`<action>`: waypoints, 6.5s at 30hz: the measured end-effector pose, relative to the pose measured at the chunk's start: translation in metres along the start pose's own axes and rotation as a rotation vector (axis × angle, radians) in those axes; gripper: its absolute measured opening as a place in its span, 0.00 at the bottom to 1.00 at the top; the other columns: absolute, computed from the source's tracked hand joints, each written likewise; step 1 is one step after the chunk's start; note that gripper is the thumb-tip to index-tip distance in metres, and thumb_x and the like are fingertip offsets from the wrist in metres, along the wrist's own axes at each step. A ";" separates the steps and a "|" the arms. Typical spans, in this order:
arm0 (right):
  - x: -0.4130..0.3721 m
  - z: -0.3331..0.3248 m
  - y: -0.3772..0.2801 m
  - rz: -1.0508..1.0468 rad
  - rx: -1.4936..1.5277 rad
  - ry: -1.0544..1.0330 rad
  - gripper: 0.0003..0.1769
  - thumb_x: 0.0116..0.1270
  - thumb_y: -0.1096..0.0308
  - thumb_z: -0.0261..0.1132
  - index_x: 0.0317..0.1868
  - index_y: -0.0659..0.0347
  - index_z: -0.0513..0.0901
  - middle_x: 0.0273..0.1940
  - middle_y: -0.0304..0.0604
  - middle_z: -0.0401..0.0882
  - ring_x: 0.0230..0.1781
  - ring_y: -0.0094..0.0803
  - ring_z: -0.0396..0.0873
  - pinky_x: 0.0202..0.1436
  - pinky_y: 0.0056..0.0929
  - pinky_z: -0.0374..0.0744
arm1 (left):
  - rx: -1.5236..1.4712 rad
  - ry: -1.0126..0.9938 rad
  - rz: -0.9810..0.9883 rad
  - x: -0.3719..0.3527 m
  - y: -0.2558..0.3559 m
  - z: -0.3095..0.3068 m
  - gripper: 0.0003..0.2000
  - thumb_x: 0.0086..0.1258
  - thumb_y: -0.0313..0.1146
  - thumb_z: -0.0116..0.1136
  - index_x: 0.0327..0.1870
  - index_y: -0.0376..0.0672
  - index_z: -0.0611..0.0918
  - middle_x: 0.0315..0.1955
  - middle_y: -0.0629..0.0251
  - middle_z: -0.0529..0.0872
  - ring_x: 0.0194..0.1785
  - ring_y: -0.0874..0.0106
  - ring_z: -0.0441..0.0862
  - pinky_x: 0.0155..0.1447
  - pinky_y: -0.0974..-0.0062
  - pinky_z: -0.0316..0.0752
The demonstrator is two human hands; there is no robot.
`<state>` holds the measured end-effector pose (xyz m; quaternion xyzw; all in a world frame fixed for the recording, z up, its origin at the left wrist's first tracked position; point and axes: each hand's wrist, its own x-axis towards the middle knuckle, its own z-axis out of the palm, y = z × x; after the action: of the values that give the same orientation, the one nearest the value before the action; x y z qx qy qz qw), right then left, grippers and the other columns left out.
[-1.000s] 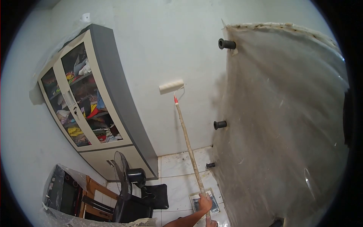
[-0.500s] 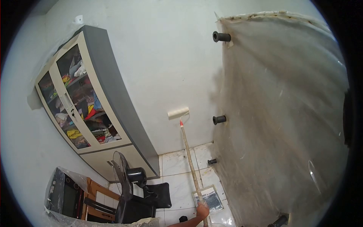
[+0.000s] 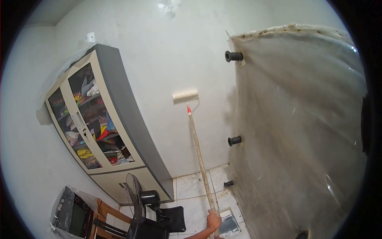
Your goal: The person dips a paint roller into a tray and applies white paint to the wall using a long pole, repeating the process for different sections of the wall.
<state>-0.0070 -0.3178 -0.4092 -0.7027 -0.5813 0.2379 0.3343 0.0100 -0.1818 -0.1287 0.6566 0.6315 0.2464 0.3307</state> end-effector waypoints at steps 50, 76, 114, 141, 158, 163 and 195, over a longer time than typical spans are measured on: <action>0.554 -0.566 -0.556 0.046 0.740 0.168 0.36 0.58 0.26 0.44 0.15 0.53 0.59 0.10 0.32 0.55 0.07 0.24 0.54 0.11 0.27 0.58 | -0.267 0.525 0.869 0.408 0.589 -0.391 0.19 0.62 0.28 0.48 0.48 0.23 0.61 0.41 0.38 0.77 0.45 0.49 0.79 0.50 0.63 0.76; 0.171 -0.343 -0.132 0.372 0.342 0.151 0.39 0.66 0.39 0.44 0.19 0.71 0.76 0.13 0.54 0.72 0.17 0.43 0.75 0.30 0.42 0.72 | -0.201 0.227 0.243 0.102 0.212 0.017 0.19 0.69 0.38 0.46 0.44 0.27 0.63 0.26 0.32 0.77 0.33 0.38 0.76 0.39 0.50 0.73; -0.030 -0.249 -0.058 0.983 0.155 -0.066 0.41 0.59 0.31 0.47 0.16 0.66 0.75 0.12 0.45 0.72 0.13 0.36 0.74 0.18 0.35 0.71 | 0.002 -0.180 -0.190 -0.028 0.028 0.142 0.21 0.66 0.39 0.48 0.44 0.23 0.67 0.33 0.32 0.78 0.40 0.41 0.78 0.45 0.54 0.74; -0.018 -0.196 -0.040 1.183 0.588 -0.124 0.25 0.63 0.49 0.51 0.20 0.63 0.74 0.11 0.43 0.68 0.08 0.36 0.67 0.10 0.35 0.65 | 0.096 -0.417 -0.247 0.013 0.002 0.136 0.25 0.63 0.41 0.50 0.47 0.22 0.64 0.36 0.34 0.78 0.42 0.44 0.79 0.48 0.55 0.74; -0.038 -0.303 -0.064 0.884 0.496 -0.043 0.33 0.64 0.41 0.51 0.15 0.63 0.73 0.10 0.41 0.68 0.09 0.31 0.69 0.14 0.32 0.66 | -0.161 -0.288 -0.043 -0.049 0.069 0.123 0.22 0.61 0.36 0.53 0.45 0.24 0.65 0.29 0.34 0.78 0.38 0.41 0.78 0.44 0.51 0.72; -0.007 -0.294 -0.053 0.603 0.412 -0.009 0.36 0.67 0.41 0.46 0.16 0.65 0.74 0.10 0.41 0.67 0.13 0.31 0.70 0.22 0.34 0.69 | -0.103 -0.124 0.121 -0.025 0.090 0.111 0.22 0.63 0.39 0.51 0.47 0.26 0.64 0.29 0.35 0.79 0.36 0.41 0.78 0.41 0.51 0.73; -0.002 -0.264 -0.088 1.094 0.105 -0.237 0.27 0.62 0.49 0.47 0.35 0.71 0.76 0.32 0.61 0.76 0.36 0.53 0.77 0.42 0.45 0.72 | -0.083 -0.009 -0.306 0.103 -0.011 0.174 0.21 0.67 0.45 0.45 0.34 0.29 0.77 0.28 0.38 0.80 0.38 0.43 0.78 0.44 0.53 0.73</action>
<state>0.1255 -0.3618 -0.1684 -0.8526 -0.1534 0.4825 0.1290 0.1403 -0.1013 -0.2610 0.5396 0.7119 0.2163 0.3940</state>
